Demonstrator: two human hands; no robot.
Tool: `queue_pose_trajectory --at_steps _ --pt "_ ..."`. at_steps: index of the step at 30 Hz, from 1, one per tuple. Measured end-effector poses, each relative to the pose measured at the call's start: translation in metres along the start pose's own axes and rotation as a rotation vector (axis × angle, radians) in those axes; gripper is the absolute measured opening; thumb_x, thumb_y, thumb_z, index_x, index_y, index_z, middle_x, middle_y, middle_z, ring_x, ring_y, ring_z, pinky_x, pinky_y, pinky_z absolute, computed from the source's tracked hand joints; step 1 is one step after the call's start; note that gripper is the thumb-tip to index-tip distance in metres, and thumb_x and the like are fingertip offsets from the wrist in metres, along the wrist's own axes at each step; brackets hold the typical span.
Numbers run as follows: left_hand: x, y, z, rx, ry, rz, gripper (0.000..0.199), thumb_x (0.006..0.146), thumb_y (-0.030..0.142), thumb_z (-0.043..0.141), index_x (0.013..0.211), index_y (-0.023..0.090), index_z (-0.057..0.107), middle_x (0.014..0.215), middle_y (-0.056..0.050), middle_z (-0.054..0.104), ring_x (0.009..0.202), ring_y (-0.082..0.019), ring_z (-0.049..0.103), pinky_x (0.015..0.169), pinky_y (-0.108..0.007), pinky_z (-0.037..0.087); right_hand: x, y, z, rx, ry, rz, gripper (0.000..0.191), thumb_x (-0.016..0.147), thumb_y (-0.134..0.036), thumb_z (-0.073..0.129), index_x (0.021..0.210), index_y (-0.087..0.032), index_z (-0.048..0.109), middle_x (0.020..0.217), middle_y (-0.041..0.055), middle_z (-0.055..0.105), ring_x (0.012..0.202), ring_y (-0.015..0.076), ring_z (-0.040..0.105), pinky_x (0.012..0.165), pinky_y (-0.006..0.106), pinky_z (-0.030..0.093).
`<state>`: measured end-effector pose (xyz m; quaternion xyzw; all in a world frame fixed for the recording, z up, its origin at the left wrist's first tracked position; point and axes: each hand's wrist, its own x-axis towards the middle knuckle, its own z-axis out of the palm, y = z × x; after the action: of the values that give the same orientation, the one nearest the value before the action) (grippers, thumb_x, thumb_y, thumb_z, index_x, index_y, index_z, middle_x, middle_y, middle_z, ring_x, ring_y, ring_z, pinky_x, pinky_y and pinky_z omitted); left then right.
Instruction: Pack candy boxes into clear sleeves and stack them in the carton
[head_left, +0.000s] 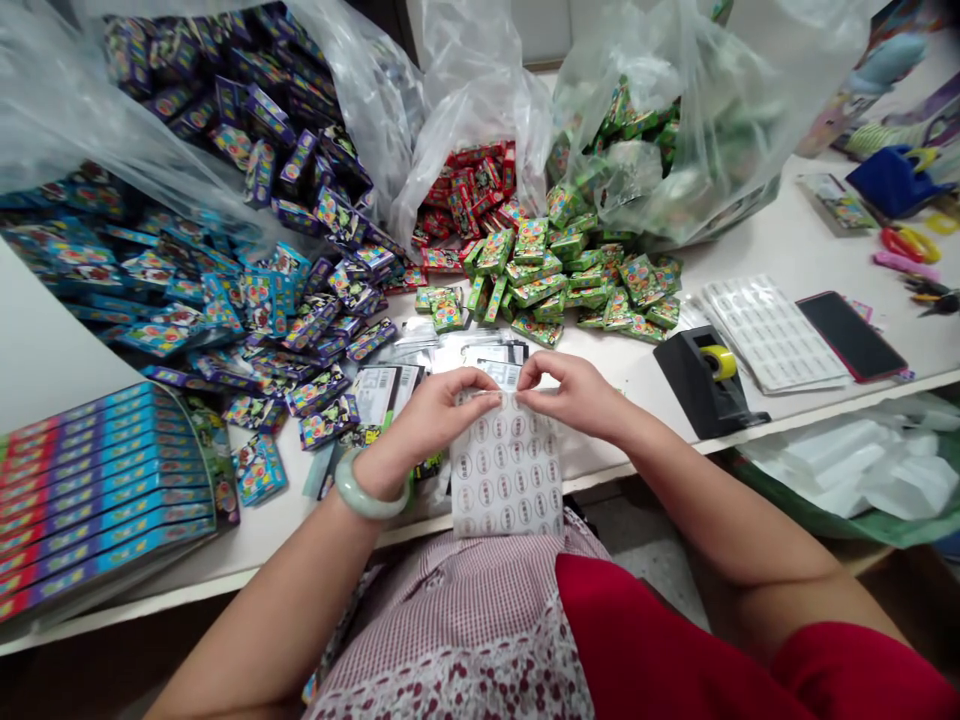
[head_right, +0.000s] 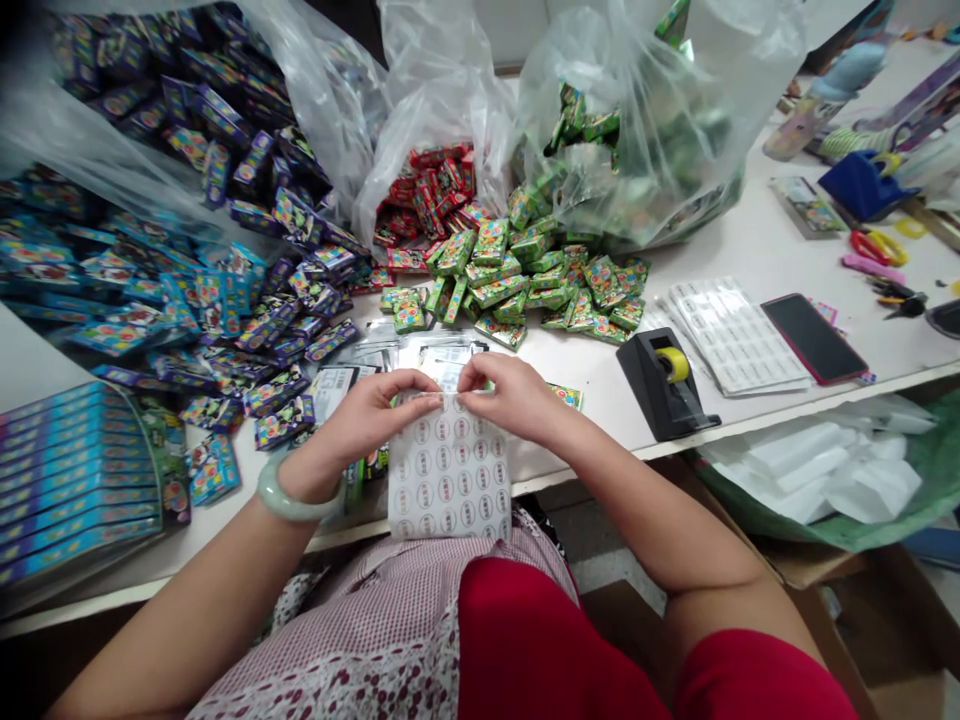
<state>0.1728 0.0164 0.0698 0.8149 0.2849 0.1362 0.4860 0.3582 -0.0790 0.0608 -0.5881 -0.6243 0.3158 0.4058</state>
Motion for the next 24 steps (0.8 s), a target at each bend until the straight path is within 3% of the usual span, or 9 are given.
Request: queue_pose_trajectory --at_steps 6,11,16,24 --pt "-0.0026 -0.005 0.0 -0.015 0.005 -0.033 0.017 0.078 0.034 0.063 0.08 0.017 0.067 0.079 -0.002 0.07 0.076 -0.016 0.061 0.076 -0.031 0.048 -0.0031 0.0028 0.003 -0.106 0.034 -0.096 0.007 0.081 -0.015 0.062 0.077 -0.02 0.058 0.081 0.0009 0.062 0.081 0.0164 0.058 0.077 0.031 0.044" --pt "-0.0019 -0.0052 0.0032 -0.034 0.018 -0.038 0.013 0.078 0.03 0.062 0.077 0.017 0.066 0.077 -0.002 0.069 0.075 -0.015 0.061 0.075 -0.03 0.047 -0.0026 -0.0003 0.005 -0.195 0.058 -0.124 0.016 0.081 -0.019 0.067 0.096 -0.021 0.06 0.098 0.0047 0.066 0.094 0.02 0.06 0.086 0.036 0.043" --pt "-0.0028 -0.0014 0.0046 -0.03 0.011 -0.021 0.011 0.079 0.027 0.062 0.078 0.017 0.066 0.078 -0.001 0.069 0.075 -0.014 0.061 0.076 -0.029 0.048 -0.0003 -0.0032 -0.0015 -0.244 -0.029 -0.061 0.005 0.082 -0.017 0.066 0.085 -0.019 0.063 0.086 0.0032 0.068 0.083 0.018 0.062 0.078 0.032 0.044" --pt "-0.006 -0.0026 0.0055 -0.003 -0.008 0.024 0.01 0.08 0.028 0.062 0.08 0.018 0.065 0.08 -0.001 0.068 0.076 -0.014 0.06 0.076 -0.03 0.049 -0.0054 0.001 0.0007 -0.158 -0.062 -0.003 0.008 0.079 -0.015 0.066 0.077 -0.019 0.06 0.079 0.0007 0.063 0.078 0.0152 0.057 0.073 0.028 0.043"
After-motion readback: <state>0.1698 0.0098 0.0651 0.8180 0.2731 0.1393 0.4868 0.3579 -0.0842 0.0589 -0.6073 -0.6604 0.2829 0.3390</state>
